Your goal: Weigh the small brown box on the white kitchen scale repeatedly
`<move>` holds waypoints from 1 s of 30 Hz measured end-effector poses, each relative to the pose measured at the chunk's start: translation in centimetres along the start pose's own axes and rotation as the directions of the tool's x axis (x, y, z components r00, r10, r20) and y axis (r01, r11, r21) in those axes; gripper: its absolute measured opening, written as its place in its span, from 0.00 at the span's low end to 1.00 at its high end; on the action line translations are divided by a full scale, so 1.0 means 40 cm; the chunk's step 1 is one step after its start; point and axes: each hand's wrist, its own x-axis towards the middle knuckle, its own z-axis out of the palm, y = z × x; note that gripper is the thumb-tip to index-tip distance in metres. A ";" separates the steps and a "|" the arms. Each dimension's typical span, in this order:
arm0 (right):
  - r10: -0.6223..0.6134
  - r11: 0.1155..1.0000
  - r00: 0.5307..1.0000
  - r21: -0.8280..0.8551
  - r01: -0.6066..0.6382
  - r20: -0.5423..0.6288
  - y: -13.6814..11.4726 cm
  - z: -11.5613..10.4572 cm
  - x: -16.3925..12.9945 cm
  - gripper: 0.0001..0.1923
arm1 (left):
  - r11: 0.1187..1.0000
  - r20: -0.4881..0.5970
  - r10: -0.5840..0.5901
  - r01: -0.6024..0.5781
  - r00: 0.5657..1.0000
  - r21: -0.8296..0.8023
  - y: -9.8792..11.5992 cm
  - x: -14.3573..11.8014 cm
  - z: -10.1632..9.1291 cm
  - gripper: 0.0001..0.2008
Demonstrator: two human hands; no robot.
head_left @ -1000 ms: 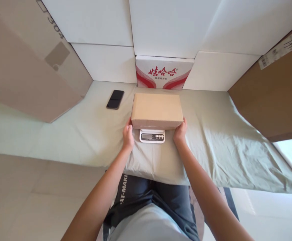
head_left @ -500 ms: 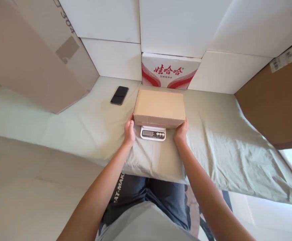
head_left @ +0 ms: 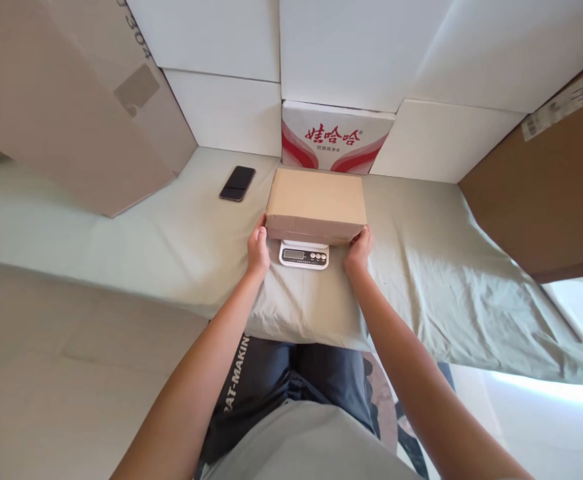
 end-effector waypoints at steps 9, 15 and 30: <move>0.028 0.998 0.999 0.056 -0.027 -0.020 0.015 0.010 0.021 0.14 | 0.999 0.008 0.033 -0.032 0.999 -0.016 0.000 0.015 0.007 0.37; 0.010 0.997 1.000 0.077 -0.008 -0.025 0.026 0.004 0.027 0.14 | 0.998 0.015 0.050 -0.050 0.999 -0.025 0.003 0.012 0.010 0.38; -0.186 0.967 0.965 0.211 0.145 0.187 -0.045 0.012 -0.087 0.26 | 0.994 0.058 0.100 -0.097 0.993 -0.044 0.009 -0.025 0.006 0.38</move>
